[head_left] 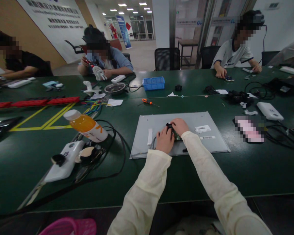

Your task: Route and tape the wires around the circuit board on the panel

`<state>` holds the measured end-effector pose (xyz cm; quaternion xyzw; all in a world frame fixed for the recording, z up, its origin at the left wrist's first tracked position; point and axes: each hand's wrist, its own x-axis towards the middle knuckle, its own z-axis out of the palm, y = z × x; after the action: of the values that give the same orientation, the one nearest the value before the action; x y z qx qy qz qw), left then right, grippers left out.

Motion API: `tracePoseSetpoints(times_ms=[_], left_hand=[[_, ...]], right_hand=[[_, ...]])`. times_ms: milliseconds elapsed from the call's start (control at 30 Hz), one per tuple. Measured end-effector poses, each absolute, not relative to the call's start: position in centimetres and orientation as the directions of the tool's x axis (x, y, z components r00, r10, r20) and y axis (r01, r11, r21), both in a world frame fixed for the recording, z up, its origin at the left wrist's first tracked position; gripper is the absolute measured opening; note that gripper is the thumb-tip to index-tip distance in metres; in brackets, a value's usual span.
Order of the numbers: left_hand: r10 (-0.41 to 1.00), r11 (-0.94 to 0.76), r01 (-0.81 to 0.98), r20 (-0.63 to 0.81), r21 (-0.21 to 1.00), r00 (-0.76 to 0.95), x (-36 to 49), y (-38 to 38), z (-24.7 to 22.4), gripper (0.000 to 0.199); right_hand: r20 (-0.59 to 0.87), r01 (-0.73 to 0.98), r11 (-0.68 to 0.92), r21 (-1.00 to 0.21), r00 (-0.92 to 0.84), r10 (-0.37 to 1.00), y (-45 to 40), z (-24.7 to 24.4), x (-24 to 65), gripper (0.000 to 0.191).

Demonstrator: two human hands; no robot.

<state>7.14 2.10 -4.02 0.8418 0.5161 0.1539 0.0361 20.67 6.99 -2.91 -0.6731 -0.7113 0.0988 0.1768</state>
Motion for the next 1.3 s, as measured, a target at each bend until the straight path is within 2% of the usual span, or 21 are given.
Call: tracePoseSetpoints(times_ms=[300, 533, 633, 800, 1033, 1167, 1300], left_hand=[[0.883, -0.462, 0.858, 0.203, 0.224, 0.422, 7.1, 2.1, -3.9, 0.032], [0.889, -0.453, 0.862, 0.186, 0.226, 0.418, 7.1, 2.0, -3.6, 0.034], [0.889, -0.454, 0.862, 0.183, 0.226, 0.42, 7.1, 2.0, -3.6, 0.035], [0.887, -0.455, 0.862, 0.196, 0.222, 0.418, 7.2, 2.0, -3.9, 0.035], [0.891, -0.447, 0.863, 0.199, 0.234, 0.408, 7.3, 1.9, -3.9, 0.035], [0.887, -0.455, 0.858, 0.204, 0.238, 0.414, 7.2, 2.0, -3.9, 0.036], [0.883, -0.463, 0.853, 0.212, 0.24, 0.42, 7.2, 2.0, -4.0, 0.037]], right_hand=[[0.102, 0.96, 0.013, -0.28, 0.016, 0.995, 6.5, -2.2, 19.5, 0.03], [0.075, 0.965, -0.02, -0.261, 0.041, 0.996, 6.4, -1.3, 19.0, 0.027], [0.092, 0.956, -0.001, -0.292, 0.029, 0.995, 5.9, -1.0, 19.5, 0.025], [0.191, 0.901, 0.102, -0.422, -0.021, 0.981, 3.9, -1.9, 23.5, 0.026], [0.355, 0.84, 0.006, -0.543, 0.223, 0.908, 0.5, -4.8, 31.4, 0.032], [0.399, 0.842, -0.031, -0.539, 0.287, 0.871, -0.9, -6.0, 33.1, 0.033], [0.357, 0.848, -0.06, -0.526, 0.284, 0.89, -1.1, -6.9, 33.3, 0.031]])
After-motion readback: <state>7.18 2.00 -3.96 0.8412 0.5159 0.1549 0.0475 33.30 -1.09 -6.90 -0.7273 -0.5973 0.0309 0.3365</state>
